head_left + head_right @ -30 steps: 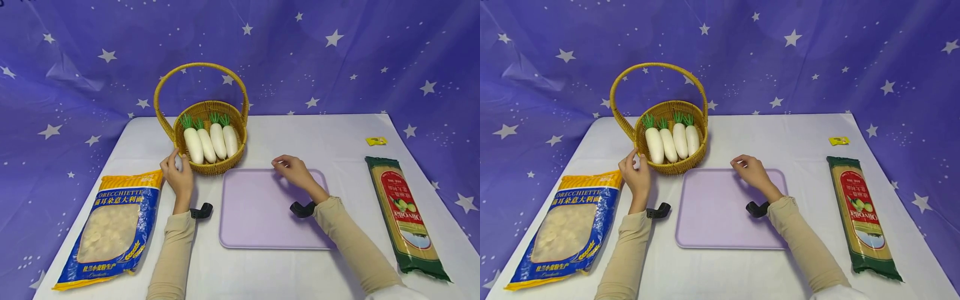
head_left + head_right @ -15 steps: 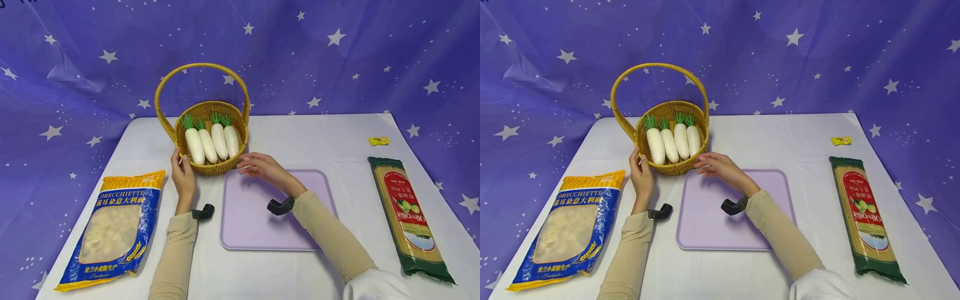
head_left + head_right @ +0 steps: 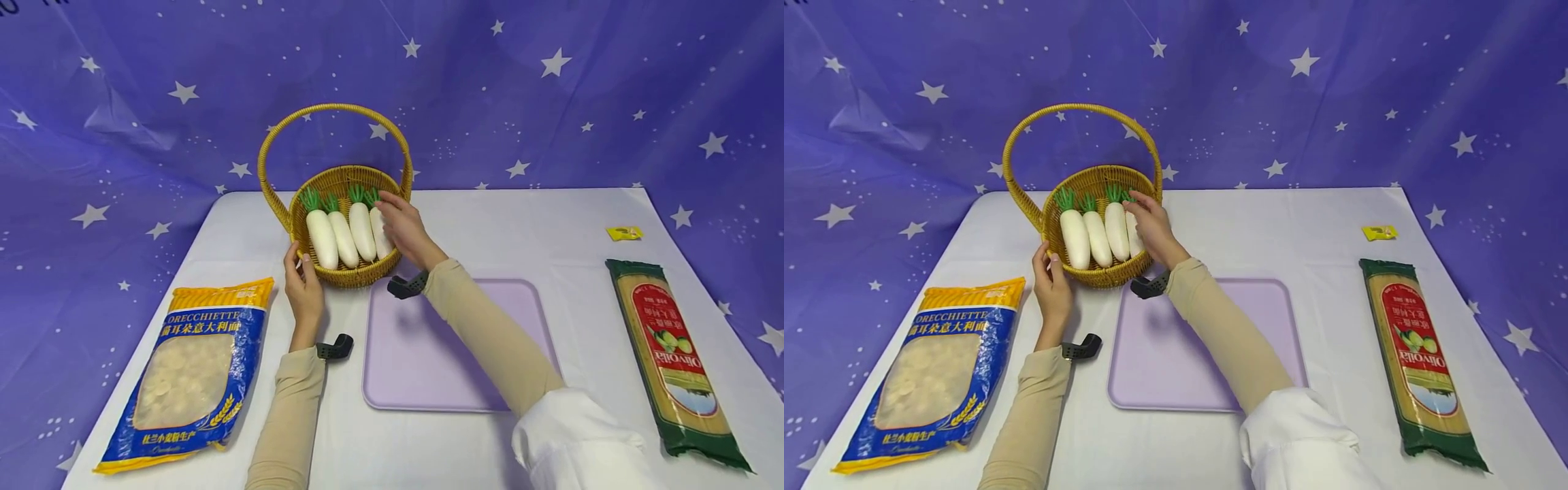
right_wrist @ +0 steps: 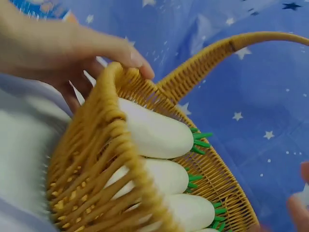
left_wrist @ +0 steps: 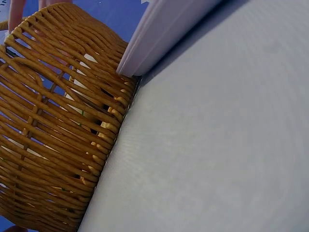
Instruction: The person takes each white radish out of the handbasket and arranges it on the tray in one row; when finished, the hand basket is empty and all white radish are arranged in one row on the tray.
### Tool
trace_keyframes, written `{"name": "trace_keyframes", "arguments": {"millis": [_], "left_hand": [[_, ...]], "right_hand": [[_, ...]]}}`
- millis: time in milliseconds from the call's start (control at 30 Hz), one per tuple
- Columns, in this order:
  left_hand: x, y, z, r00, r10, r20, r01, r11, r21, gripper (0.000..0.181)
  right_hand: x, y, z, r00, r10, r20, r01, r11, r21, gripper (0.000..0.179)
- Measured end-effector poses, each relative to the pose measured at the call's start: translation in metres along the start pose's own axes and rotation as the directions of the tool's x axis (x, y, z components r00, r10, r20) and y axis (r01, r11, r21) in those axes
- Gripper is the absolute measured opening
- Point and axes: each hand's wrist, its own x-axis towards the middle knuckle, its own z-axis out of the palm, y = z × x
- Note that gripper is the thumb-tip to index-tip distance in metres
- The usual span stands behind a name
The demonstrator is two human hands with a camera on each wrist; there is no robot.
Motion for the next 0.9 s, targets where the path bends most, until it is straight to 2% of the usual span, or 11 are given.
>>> {"name": "trace_keyframes", "arguments": {"millis": [100,167,367,533,633,800,900], "left_hand": [[0.000,-0.001,0.001,1.000,0.008,0.004,-0.008,1.000,-0.007,0.039],[0.000,-0.001,0.001,1.000,0.014,0.002,-0.014,1.000,-0.016,0.039],[-0.001,-0.003,0.001,0.999,0.031,-0.023,-0.032,0.999,-0.029,0.039],[-0.001,-0.003,0.001,0.999,0.028,-0.016,-0.028,0.999,-0.017,0.039],[0.000,-0.003,0.001,0.999,0.027,-0.025,-0.027,1.000,-0.007,0.039],[0.001,-0.004,0.000,0.999,0.029,-0.022,-0.029,1.000,0.002,0.039],[0.004,-0.017,0.002,0.999,0.032,-0.014,-0.032,0.999,-0.001,0.039]], "right_hand": [[0.009,-0.002,0.006,0.995,0.058,-0.084,-0.073,0.978,-0.193,0.053],[0.013,-0.004,0.010,0.988,0.115,-0.105,-0.139,0.956,-0.259,0.060],[0.018,-0.009,0.016,0.949,0.298,-0.103,-0.315,0.911,-0.265,0.080],[0.021,-0.009,0.015,0.934,0.338,-0.118,-0.358,0.897,-0.258,0.071],[0.022,-0.009,0.014,0.929,0.344,-0.138,-0.370,0.874,-0.315,0.068],[0.024,-0.008,0.013,0.931,0.325,-0.164,-0.364,0.815,-0.451,0.080],[0.024,-0.007,0.011,0.933,0.328,-0.145,-0.357,0.814,-0.458,0.085]]}}
